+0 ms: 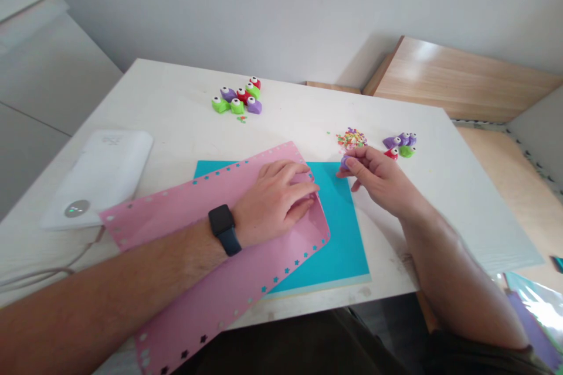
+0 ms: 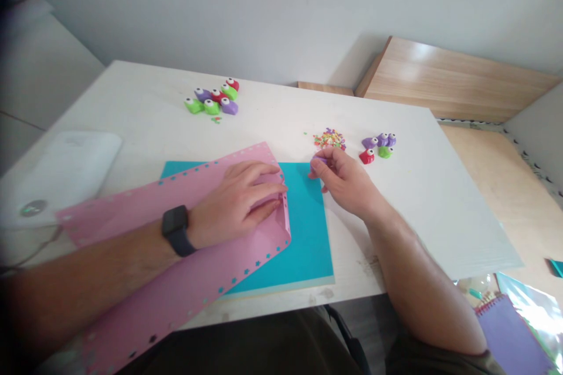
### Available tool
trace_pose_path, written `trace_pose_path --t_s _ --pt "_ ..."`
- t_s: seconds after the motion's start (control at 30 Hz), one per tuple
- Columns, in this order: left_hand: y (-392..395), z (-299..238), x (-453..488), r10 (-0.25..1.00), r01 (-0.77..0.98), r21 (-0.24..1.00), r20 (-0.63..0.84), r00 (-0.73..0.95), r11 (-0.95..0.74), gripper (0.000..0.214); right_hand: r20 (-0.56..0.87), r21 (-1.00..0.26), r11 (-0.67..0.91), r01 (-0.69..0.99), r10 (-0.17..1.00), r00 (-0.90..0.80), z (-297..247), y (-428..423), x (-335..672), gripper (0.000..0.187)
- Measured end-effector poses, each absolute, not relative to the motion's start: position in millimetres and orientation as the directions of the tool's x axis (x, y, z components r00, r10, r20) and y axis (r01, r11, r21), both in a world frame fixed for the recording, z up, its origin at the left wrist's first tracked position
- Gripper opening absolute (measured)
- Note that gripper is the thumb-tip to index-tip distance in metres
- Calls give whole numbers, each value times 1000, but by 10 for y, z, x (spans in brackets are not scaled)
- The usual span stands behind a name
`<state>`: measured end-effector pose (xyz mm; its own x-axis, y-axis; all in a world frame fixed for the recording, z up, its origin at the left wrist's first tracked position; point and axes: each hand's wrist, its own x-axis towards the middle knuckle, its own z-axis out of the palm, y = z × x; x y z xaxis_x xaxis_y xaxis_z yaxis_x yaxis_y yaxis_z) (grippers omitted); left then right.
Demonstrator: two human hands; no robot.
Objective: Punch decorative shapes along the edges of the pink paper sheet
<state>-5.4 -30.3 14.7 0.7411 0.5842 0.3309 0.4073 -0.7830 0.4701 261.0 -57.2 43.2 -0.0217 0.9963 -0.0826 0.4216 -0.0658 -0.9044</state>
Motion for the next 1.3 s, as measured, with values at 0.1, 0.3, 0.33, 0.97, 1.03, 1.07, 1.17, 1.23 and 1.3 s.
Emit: trace_pose_path --t_s 0.1,0.3,0.33,0.97,1.03,1.07,1.17,1.23,1.3 --pt "-305 147 -57 583 405 471 333 741 -784 25 33 -885 -42 463 988 152 372 -512 2664 39" --pt "-304 142 -59 581 402 473 332 743 -784 25 69 -903 -30 428 974 214 410 -495 2661 41" --pt "-302 140 -58 581 402 472 333 743 -784 26 71 -903 -27 429 975 210 411 -500 2659 41" --pt "-307 119 -61 587 420 460 317 745 -782 31 -239 -903 -142 406 950 -202 656 -649 2558 37" --pt "-306 110 -60 588 420 460 321 743 -782 32 -334 -883 -194 427 900 -281 701 -677 2550 39" --pt "-305 106 -60 588 418 461 326 740 -783 33 -362 -873 -207 442 882 -302 715 -684 2550 39" --pt "-304 99 -61 591 415 466 337 733 -781 35 -416 -838 -221 498 850 -323 720 -685 2559 40" --pt "-304 102 -61 597 418 472 339 727 -776 35 -432 -817 -220 532 846 -312 701 -679 2567 40" --pt "-302 110 -60 607 419 483 347 714 -769 35 -429 -812 -216 543 851 -303 676 -674 2569 39"
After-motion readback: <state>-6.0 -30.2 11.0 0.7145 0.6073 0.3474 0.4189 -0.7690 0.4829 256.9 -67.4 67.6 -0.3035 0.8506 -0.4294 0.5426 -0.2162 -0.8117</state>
